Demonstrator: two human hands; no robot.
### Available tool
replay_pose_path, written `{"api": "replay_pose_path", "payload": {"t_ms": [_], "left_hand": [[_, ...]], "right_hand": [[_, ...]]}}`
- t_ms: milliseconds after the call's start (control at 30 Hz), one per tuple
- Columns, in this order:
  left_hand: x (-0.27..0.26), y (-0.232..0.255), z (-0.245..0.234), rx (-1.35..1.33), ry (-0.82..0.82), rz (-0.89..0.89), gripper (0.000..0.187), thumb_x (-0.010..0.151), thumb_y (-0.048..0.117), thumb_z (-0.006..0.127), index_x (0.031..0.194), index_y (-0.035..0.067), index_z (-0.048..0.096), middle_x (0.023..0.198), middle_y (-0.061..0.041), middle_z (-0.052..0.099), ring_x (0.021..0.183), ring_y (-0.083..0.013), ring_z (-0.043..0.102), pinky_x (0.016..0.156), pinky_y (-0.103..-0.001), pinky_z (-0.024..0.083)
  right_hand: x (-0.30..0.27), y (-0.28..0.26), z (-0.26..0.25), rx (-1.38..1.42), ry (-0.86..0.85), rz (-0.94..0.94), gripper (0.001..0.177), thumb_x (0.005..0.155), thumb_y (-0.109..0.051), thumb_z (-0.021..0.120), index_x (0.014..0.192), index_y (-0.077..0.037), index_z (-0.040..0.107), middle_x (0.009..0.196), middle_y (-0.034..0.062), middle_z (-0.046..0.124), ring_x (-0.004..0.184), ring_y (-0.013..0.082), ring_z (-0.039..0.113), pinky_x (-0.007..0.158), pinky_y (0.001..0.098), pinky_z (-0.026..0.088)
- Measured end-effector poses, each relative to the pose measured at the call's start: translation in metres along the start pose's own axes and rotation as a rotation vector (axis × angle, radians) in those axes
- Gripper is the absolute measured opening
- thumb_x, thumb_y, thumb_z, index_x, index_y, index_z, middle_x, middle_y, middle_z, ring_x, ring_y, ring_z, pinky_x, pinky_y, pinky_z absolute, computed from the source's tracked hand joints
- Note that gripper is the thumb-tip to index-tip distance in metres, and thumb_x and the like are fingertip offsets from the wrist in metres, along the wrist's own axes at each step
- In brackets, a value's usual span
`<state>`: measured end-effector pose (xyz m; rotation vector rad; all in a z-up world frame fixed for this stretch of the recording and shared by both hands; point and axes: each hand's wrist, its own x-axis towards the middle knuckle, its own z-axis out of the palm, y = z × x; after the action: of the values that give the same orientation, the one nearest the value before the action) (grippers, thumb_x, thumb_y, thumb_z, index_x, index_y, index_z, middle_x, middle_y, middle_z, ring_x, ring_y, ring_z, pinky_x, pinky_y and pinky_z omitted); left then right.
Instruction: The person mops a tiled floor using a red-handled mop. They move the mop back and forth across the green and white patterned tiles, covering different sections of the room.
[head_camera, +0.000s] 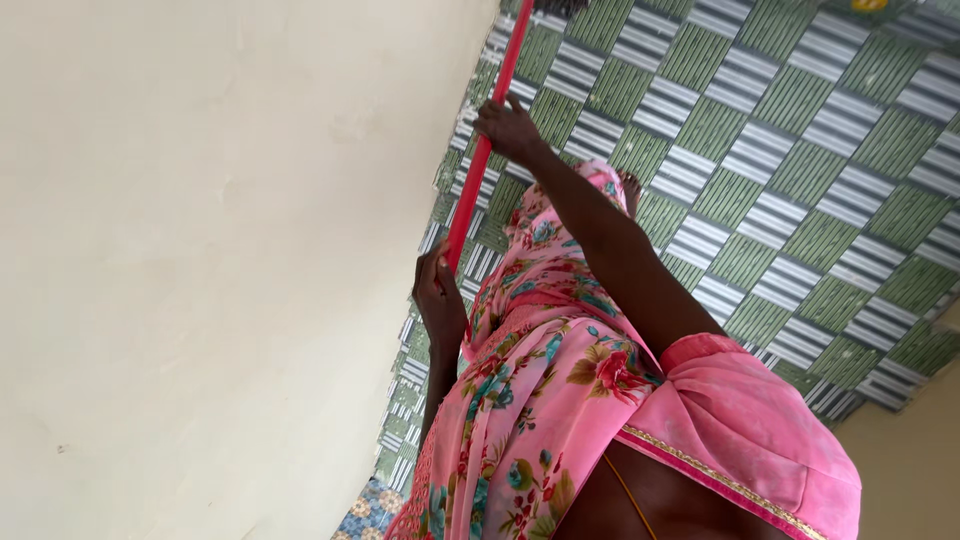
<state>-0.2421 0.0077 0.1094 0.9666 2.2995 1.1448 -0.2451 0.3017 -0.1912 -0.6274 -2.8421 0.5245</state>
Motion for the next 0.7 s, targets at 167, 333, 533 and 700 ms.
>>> {"api": "replay_pose_path", "payload": {"t_ms": [167, 333, 533, 700], "left_hand": [[-0.006, 0.067, 0.048, 0.335, 0.210, -0.043, 0.018, 0.095, 0.009, 0.065, 0.110, 0.006, 0.074, 0.100, -0.011, 0.071, 0.081, -0.0236, 0.071, 0.066, -0.038, 0.056], [0.015, 0.110, 0.063, 0.373, 0.444, 0.134, 0.012, 0.096, 0.004, 0.069, 0.108, 0.004, 0.072, 0.086, -0.009, 0.074, 0.073, -0.0186, 0.076, 0.061, -0.032, 0.060], [0.068, 0.147, -0.038, 0.270, 0.474, 0.100, 0.014, 0.104, -0.001, 0.066, 0.117, -0.002, 0.069, 0.070, -0.007, 0.069, 0.067, -0.0164, 0.076, 0.050, -0.028, 0.054], [0.122, 0.174, -0.039, 0.172, 0.275, 0.303, 0.014, 0.106, -0.001, 0.064, 0.119, -0.001, 0.068, 0.070, -0.007, 0.067, 0.066, -0.0153, 0.074, 0.054, -0.026, 0.055]], "right_hand": [[-0.015, 0.005, -0.045, -0.039, -0.117, 0.013, 0.023, 0.089, -0.020, 0.072, 0.112, -0.021, 0.068, 0.118, -0.0030, 0.063, 0.128, 0.0169, 0.054, 0.110, 0.0559, 0.038], [-0.014, 0.020, -0.095, 0.057, -0.198, -0.009, 0.028, 0.083, -0.023, 0.074, 0.110, -0.018, 0.069, 0.114, -0.0012, 0.065, 0.123, 0.0193, 0.056, 0.100, 0.0548, 0.041], [0.005, -0.011, -0.136, 0.116, -0.190, -0.007, 0.020, 0.088, -0.031, 0.070, 0.102, -0.016, 0.070, 0.103, 0.0029, 0.069, 0.112, 0.0231, 0.065, 0.096, 0.0510, 0.044], [-0.032, 0.019, -0.169, 0.186, -0.149, 0.162, 0.019, 0.087, -0.032, 0.071, 0.097, -0.015, 0.070, 0.100, 0.0058, 0.070, 0.102, 0.0272, 0.069, 0.093, 0.0503, 0.046]]}}
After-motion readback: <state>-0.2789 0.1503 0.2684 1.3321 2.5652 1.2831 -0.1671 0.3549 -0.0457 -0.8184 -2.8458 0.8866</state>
